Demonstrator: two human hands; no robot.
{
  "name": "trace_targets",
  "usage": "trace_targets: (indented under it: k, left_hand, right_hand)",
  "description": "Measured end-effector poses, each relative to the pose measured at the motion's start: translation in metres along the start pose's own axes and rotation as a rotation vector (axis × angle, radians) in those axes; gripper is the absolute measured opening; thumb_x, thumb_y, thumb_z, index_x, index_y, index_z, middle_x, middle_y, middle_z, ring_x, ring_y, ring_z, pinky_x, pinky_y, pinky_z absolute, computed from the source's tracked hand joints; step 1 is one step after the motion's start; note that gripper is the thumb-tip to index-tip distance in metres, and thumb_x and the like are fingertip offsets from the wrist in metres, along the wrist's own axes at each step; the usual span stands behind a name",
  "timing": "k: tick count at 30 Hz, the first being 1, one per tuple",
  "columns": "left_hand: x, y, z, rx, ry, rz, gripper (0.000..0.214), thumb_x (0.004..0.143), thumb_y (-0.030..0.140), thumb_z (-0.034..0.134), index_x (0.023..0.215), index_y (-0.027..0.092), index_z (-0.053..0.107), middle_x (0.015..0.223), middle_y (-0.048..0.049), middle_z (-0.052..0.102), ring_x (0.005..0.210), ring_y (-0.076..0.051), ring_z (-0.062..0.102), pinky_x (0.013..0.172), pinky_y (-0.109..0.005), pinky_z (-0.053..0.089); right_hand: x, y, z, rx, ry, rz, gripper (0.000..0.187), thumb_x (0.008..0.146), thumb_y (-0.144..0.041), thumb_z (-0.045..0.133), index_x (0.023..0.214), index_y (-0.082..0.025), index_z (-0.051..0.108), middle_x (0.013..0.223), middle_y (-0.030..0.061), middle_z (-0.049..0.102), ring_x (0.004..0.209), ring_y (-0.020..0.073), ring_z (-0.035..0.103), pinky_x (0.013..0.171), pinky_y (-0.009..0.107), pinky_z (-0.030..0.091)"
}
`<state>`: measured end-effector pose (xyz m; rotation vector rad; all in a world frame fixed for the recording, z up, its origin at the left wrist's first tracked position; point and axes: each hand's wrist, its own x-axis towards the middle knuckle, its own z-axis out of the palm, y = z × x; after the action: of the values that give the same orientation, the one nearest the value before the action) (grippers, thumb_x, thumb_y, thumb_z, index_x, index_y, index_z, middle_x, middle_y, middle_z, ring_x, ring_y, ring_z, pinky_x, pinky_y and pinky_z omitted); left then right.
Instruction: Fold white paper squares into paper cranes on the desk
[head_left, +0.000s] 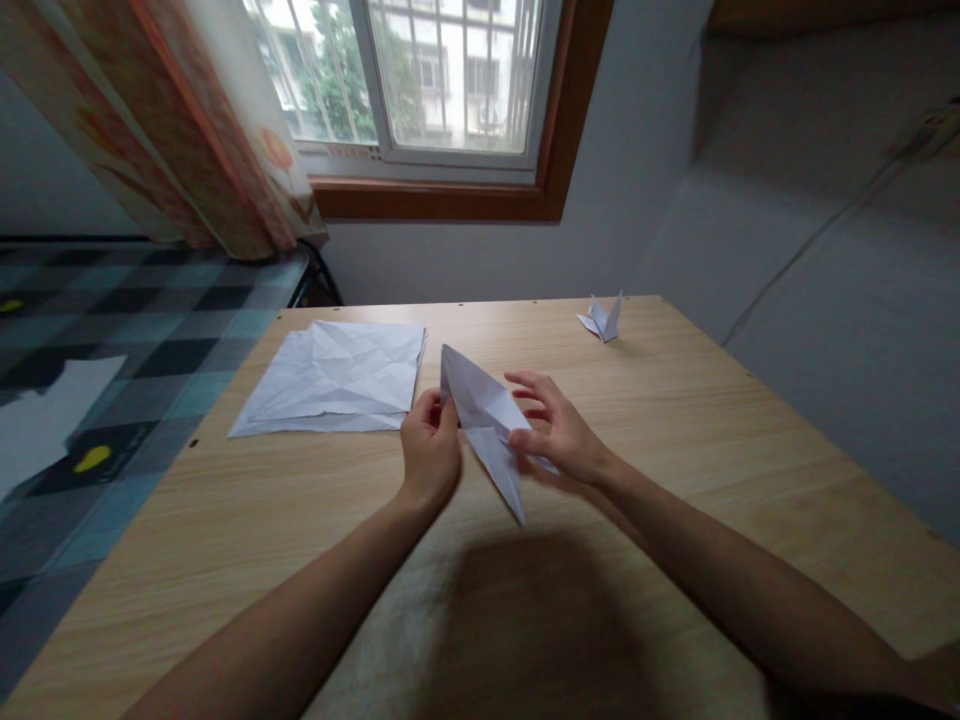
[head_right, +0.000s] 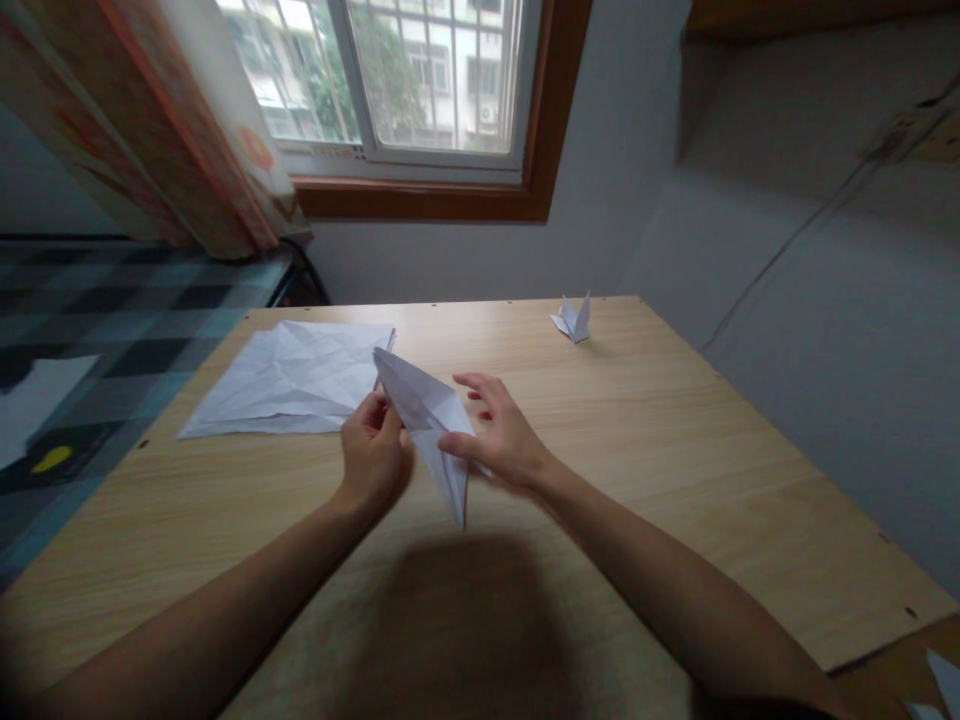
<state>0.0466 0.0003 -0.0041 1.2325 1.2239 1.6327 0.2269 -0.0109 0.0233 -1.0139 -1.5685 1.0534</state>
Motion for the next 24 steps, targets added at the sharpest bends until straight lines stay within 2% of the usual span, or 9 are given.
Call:
trace_targets:
  k: [3, 6, 10, 13, 15, 17, 19, 22, 24]
  left_hand:
    - [-0.002, 0.003, 0.000, 0.033, -0.016, 0.027, 0.019, 0.084, 0.038, 0.065, 0.081, 0.019, 0.067, 0.072, 0.0006, 0.065, 0.066, -0.015, 0.057, 0.061, -0.023, 0.044]
    - [-0.002, 0.006, 0.001, 0.019, -0.011, 0.022, 0.020, 0.084, 0.039, 0.065, 0.079, 0.019, 0.067, 0.069, 0.0012, 0.063, 0.064, -0.015, 0.055, 0.060, -0.024, 0.043]
    - [-0.004, 0.011, 0.002, 0.011, -0.068, 0.015, 0.024, 0.085, 0.040, 0.065, 0.076, 0.018, 0.066, 0.064, 0.0014, 0.060, 0.062, -0.014, 0.055, 0.060, -0.024, 0.043]
    - [-0.006, 0.013, 0.003, 0.002, -0.109, 0.005, 0.023, 0.086, 0.041, 0.064, 0.080, 0.018, 0.066, 0.068, 0.0003, 0.062, 0.065, -0.015, 0.058, 0.063, -0.025, 0.046]
    - [-0.008, 0.011, 0.004, -0.050, -0.108, 0.000, 0.024, 0.087, 0.042, 0.064, 0.094, 0.019, 0.066, 0.082, -0.0018, 0.067, 0.070, -0.015, 0.061, 0.068, -0.026, 0.050]
    - [-0.012, 0.010, 0.006, -0.148, -0.126, 0.010, 0.037, 0.087, 0.043, 0.064, 0.118, 0.023, 0.060, 0.112, -0.0064, 0.067, 0.079, -0.016, 0.065, 0.076, -0.029, 0.053]
    - [-0.017, 0.011, 0.007, -0.243, -0.196, 0.021, 0.061, 0.082, 0.043, 0.070, 0.137, 0.030, 0.047, 0.143, -0.0112, 0.052, 0.092, -0.019, 0.068, 0.084, -0.033, 0.055]
    - [-0.025, 0.015, 0.010, -0.295, -0.358, -0.022, 0.102, 0.066, 0.031, 0.084, 0.151, 0.038, 0.028, 0.162, -0.0139, 0.025, 0.103, -0.025, 0.068, 0.084, -0.035, 0.057]
    - [-0.028, 0.019, 0.011, -0.297, -0.445, -0.088, 0.115, 0.061, 0.024, 0.086, 0.153, 0.041, 0.019, 0.166, -0.0145, 0.015, 0.100, -0.025, 0.070, 0.078, -0.034, 0.058]
  right_hand:
    - [-0.003, -0.021, 0.002, -0.085, -0.109, -0.052, 0.077, 0.061, -0.024, 0.082, 0.134, -0.027, 0.057, 0.140, 0.0097, 0.053, 0.121, 0.0301, 0.055, 0.096, 0.044, 0.049]
    - [-0.004, -0.028, 0.003, -0.227, -0.139, -0.092, 0.070, 0.063, -0.007, 0.067, 0.131, -0.024, 0.060, 0.131, 0.0095, 0.062, 0.116, 0.0287, 0.059, 0.098, 0.044, 0.049]
    - [-0.003, -0.025, 0.004, -0.379, -0.064, -0.130, 0.061, 0.071, -0.004, 0.059, 0.128, -0.024, 0.063, 0.125, 0.0087, 0.067, 0.105, 0.0272, 0.064, 0.093, 0.041, 0.048]
    - [-0.003, -0.024, 0.005, -0.401, -0.043, -0.118, 0.037, 0.079, -0.008, 0.056, 0.109, -0.024, 0.070, 0.099, 0.0049, 0.074, 0.081, 0.0226, 0.065, 0.080, 0.035, 0.048]
    - [-0.002, -0.024, 0.005, -0.408, 0.004, -0.091, 0.018, 0.083, -0.015, 0.058, 0.092, -0.023, 0.072, 0.081, 0.0025, 0.071, 0.070, 0.0206, 0.061, 0.072, 0.032, 0.046]
    - [-0.001, -0.022, 0.005, -0.374, 0.046, -0.057, 0.009, 0.083, -0.021, 0.062, 0.084, -0.021, 0.070, 0.075, 0.0013, 0.069, 0.068, 0.0198, 0.060, 0.068, 0.030, 0.044]
    - [0.001, -0.020, 0.007, -0.301, 0.082, -0.014, 0.007, 0.080, -0.023, 0.065, 0.084, -0.020, 0.069, 0.077, 0.0009, 0.069, 0.070, 0.0194, 0.060, 0.065, 0.029, 0.044]
    - [0.000, -0.014, 0.012, -0.145, 0.092, 0.074, 0.024, 0.072, -0.022, 0.071, 0.096, -0.020, 0.066, 0.076, -0.0002, 0.070, 0.067, 0.0186, 0.062, 0.062, 0.028, 0.047]
    - [-0.001, -0.011, 0.015, -0.048, 0.064, 0.128, 0.039, 0.068, -0.020, 0.074, 0.106, -0.021, 0.064, 0.073, -0.0012, 0.070, 0.064, 0.0183, 0.064, 0.060, 0.027, 0.048]
